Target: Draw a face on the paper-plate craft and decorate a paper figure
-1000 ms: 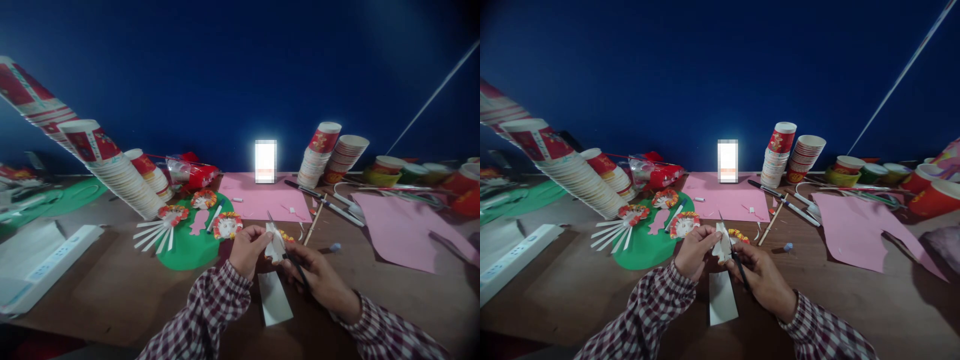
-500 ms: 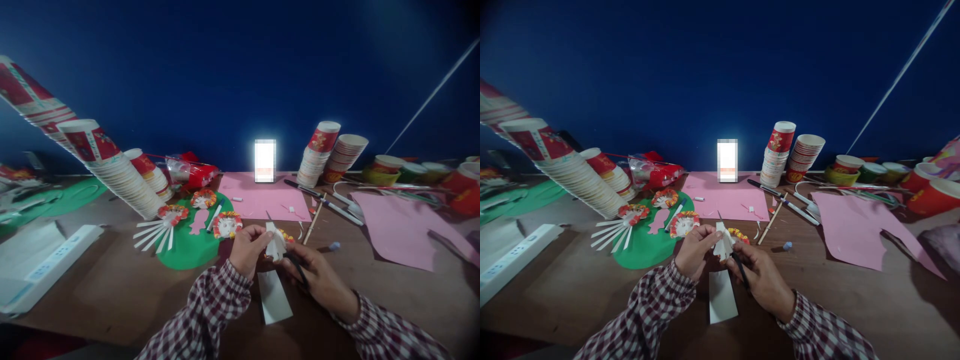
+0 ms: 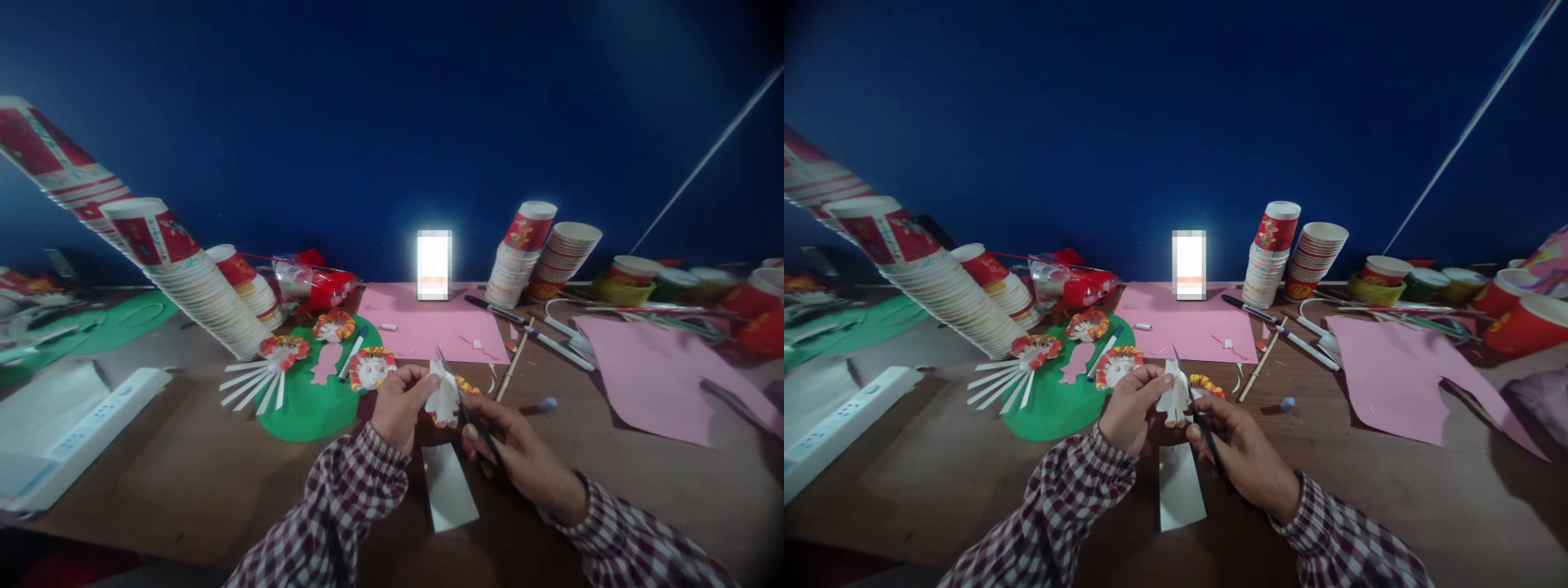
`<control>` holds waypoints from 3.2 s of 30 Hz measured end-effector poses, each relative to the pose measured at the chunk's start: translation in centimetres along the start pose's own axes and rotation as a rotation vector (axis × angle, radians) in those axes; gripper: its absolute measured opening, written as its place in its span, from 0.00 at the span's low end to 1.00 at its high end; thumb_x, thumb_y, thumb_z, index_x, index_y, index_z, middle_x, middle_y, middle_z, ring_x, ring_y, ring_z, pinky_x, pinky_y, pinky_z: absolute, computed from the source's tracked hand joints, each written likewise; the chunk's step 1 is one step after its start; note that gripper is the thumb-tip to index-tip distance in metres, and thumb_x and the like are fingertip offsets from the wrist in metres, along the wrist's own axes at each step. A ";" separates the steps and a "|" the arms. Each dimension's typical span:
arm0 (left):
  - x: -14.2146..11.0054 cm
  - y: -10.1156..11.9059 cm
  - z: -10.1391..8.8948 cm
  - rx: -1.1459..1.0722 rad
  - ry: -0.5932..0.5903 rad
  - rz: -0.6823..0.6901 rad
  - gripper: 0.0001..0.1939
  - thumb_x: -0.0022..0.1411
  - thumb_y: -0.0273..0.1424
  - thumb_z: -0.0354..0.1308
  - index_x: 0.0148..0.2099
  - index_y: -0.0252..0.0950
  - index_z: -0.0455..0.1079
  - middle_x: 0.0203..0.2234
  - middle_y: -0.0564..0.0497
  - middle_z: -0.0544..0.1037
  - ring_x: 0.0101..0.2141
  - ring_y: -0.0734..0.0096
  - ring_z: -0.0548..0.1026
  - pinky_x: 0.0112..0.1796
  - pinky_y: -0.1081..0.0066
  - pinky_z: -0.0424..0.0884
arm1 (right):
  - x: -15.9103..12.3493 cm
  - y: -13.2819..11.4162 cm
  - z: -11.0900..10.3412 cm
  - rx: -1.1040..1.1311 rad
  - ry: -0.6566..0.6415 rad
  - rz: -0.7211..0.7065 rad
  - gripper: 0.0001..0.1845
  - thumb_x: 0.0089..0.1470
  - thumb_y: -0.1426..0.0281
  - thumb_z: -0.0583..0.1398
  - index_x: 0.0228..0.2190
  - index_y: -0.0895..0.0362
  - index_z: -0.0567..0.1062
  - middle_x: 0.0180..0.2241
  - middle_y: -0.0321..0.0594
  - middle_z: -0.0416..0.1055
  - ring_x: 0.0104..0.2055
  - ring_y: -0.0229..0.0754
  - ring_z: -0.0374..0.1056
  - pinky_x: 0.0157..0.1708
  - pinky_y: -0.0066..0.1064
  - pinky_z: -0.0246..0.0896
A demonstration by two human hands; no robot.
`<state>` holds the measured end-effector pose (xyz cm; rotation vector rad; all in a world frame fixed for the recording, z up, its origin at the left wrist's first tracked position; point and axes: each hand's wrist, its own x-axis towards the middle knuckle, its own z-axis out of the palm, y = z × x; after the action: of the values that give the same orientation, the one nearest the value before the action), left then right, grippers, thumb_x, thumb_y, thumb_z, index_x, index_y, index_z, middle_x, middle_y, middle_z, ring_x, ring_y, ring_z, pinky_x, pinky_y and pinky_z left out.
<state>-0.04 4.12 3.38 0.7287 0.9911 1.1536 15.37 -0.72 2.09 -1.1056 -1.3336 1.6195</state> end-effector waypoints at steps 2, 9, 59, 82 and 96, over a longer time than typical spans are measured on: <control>0.0 0.0 0.0 0.004 -0.002 -0.005 0.21 0.37 0.40 0.70 0.25 0.32 0.65 0.15 0.56 0.69 0.16 0.80 0.65 0.19 0.78 0.61 | 0.0 0.1 -0.1 -0.015 0.006 0.001 0.20 0.51 0.56 0.60 0.42 0.56 0.69 0.24 0.32 0.62 0.22 0.30 0.57 0.17 0.19 0.54; -0.1 0.1 -0.1 0.015 0.006 -0.017 0.21 0.36 0.40 0.70 0.25 0.32 0.66 0.15 0.56 0.70 0.16 0.81 0.64 0.18 0.79 0.61 | 0.0 0.2 -0.2 -0.053 0.002 0.003 0.20 0.51 0.57 0.60 0.43 0.56 0.69 0.22 0.30 0.62 0.19 0.28 0.54 0.16 0.18 0.52; 0.0 -0.5 -0.5 0.068 -0.119 -0.085 0.21 0.35 0.36 0.72 0.30 0.30 0.70 0.21 0.50 0.75 0.17 0.80 0.67 0.17 0.79 0.63 | 0.7 -0.9 -0.9 -0.017 0.375 -0.179 0.22 0.43 0.61 0.67 0.41 0.55 0.72 0.30 0.37 0.72 0.31 0.37 0.68 0.35 0.29 0.67; 0.4 0.4 -0.3 -0.108 -0.009 0.053 0.19 0.41 0.34 0.70 0.34 0.32 0.69 0.23 0.55 0.74 0.22 0.78 0.71 0.25 0.77 0.69 | 0.1 -0.6 0.0 -0.097 0.216 -0.153 0.19 0.48 0.60 0.63 0.41 0.55 0.71 0.36 0.41 0.73 0.36 0.39 0.69 0.35 0.28 0.67; 0.5 1.1 -0.6 -0.150 0.085 0.064 0.19 0.37 0.33 0.70 0.30 0.32 0.67 0.19 0.58 0.70 0.19 0.83 0.66 0.21 0.80 0.66 | -0.5 -0.5 0.5 -0.116 0.072 -0.035 0.17 0.47 0.60 0.63 0.38 0.56 0.72 0.31 0.38 0.70 0.31 0.37 0.65 0.30 0.25 0.62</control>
<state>-0.97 4.93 4.00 0.5996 0.9457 1.3089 15.10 -1.21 2.71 -1.1917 -1.4061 1.4791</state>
